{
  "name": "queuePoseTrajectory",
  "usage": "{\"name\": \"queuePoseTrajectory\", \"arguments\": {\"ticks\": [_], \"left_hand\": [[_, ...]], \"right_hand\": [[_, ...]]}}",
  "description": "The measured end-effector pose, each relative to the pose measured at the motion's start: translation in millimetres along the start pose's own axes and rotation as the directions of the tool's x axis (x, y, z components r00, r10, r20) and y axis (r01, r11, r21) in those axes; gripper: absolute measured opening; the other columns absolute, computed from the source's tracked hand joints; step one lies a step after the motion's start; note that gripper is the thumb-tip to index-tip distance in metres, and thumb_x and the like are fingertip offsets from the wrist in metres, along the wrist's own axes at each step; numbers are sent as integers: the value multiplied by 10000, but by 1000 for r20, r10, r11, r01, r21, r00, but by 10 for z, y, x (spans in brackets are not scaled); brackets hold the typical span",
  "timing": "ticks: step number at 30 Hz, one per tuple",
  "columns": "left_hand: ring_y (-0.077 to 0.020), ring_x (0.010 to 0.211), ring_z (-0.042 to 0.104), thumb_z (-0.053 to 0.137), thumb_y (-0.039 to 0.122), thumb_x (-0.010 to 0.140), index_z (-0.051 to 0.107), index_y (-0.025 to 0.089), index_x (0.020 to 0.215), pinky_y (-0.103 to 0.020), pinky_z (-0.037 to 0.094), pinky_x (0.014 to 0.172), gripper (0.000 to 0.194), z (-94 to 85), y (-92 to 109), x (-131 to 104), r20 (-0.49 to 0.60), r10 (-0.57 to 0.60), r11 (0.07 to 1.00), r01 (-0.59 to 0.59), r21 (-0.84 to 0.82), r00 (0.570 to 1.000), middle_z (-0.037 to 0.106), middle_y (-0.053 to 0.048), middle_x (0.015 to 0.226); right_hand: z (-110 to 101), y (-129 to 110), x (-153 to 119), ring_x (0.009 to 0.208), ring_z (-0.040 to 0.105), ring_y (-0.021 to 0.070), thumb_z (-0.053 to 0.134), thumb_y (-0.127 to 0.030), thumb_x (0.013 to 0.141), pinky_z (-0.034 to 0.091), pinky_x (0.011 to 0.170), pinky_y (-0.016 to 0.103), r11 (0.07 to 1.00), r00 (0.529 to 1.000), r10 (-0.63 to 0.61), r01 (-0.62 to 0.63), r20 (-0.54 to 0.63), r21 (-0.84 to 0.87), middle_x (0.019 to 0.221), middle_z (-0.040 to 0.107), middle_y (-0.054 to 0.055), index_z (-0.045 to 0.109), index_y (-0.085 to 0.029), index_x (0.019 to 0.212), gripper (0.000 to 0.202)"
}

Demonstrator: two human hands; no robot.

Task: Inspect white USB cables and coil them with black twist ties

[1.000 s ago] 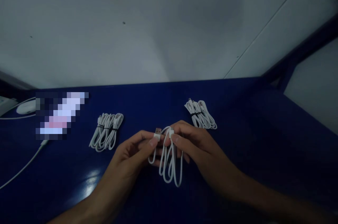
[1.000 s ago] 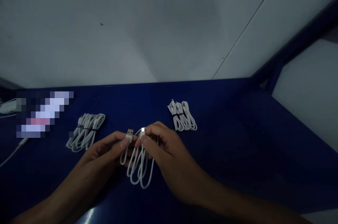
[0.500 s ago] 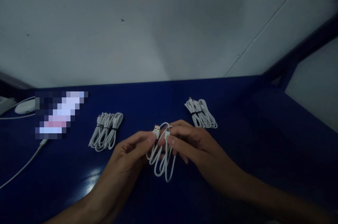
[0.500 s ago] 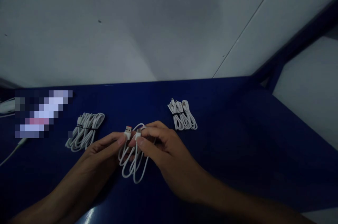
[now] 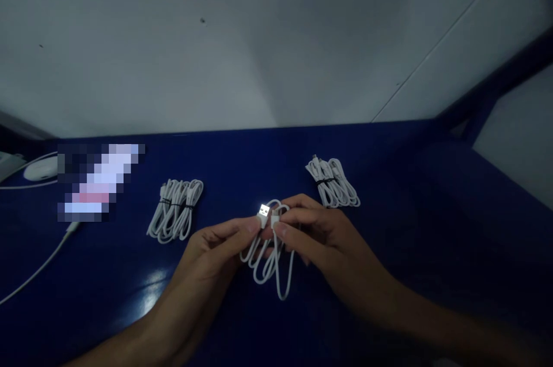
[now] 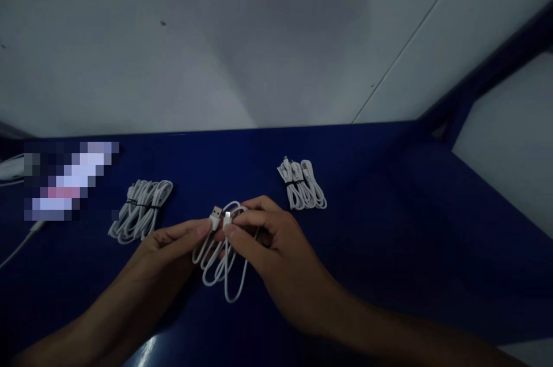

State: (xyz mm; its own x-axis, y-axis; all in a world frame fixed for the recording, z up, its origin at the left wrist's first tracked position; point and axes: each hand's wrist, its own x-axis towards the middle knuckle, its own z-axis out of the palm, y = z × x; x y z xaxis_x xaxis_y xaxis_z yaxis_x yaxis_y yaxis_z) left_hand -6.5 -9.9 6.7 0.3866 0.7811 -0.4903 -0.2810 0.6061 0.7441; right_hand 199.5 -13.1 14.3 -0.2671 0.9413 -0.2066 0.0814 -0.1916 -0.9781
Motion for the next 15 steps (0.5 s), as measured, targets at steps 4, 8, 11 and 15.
{"name": "queuePoseTrajectory", "arguments": {"ticks": [4, 8, 11, 15], "left_hand": [[-311, 1212, 743, 744, 389, 1070, 891, 254, 1207, -426, 513, 1086, 243, -4, 8, 2, 15, -5, 1000, 5, 0, 1000, 866, -93, 1222], [-313, 1239, 734, 748, 383, 1066, 892, 241, 1189, -430, 505, 1110, 236, -16, 3, 2, 8, -1, 1000, 1, 10, 1000, 862, -96, 1243], [-301, 1247, 730, 748, 367, 1065, 886, 233, 1175, -418, 504, 1125, 221, -23, -6, 13, 1, 16, 1000, -16, 4, 1000, 854, -92, 1263], [-286, 1227, 734, 746, 361, 1066, 870, 222, 1103, -384, 536, 1072, 190, 7, 14, 33, -10, 36, 999, -36, 5, 999, 840, -89, 1279]], "right_hand": [[-5, 2, 15, 997, 675, 208, 676, -350, 1105, 546, 866, 376, 1000, 1000, -14, 15, 8, -13, 1133, 712, 29, 846, -286, 897, 276], [-9, 7, 23, 985, 674, 208, 675, -345, 1104, 542, 869, 384, 999, 1000, -27, 27, 12, -27, 1116, 715, 29, 844, -289, 899, 270], [-6, 4, 15, 964, 658, 199, 672, -358, 1107, 529, 840, 371, 999, 1000, -24, 24, 10, -28, 1091, 701, 22, 828, -282, 880, 286], [-11, 11, 7, 882, 623, 173, 685, -368, 1097, 515, 776, 340, 999, 1000, -21, 20, -10, -35, 1039, 674, 17, 797, -254, 833, 308]]}}
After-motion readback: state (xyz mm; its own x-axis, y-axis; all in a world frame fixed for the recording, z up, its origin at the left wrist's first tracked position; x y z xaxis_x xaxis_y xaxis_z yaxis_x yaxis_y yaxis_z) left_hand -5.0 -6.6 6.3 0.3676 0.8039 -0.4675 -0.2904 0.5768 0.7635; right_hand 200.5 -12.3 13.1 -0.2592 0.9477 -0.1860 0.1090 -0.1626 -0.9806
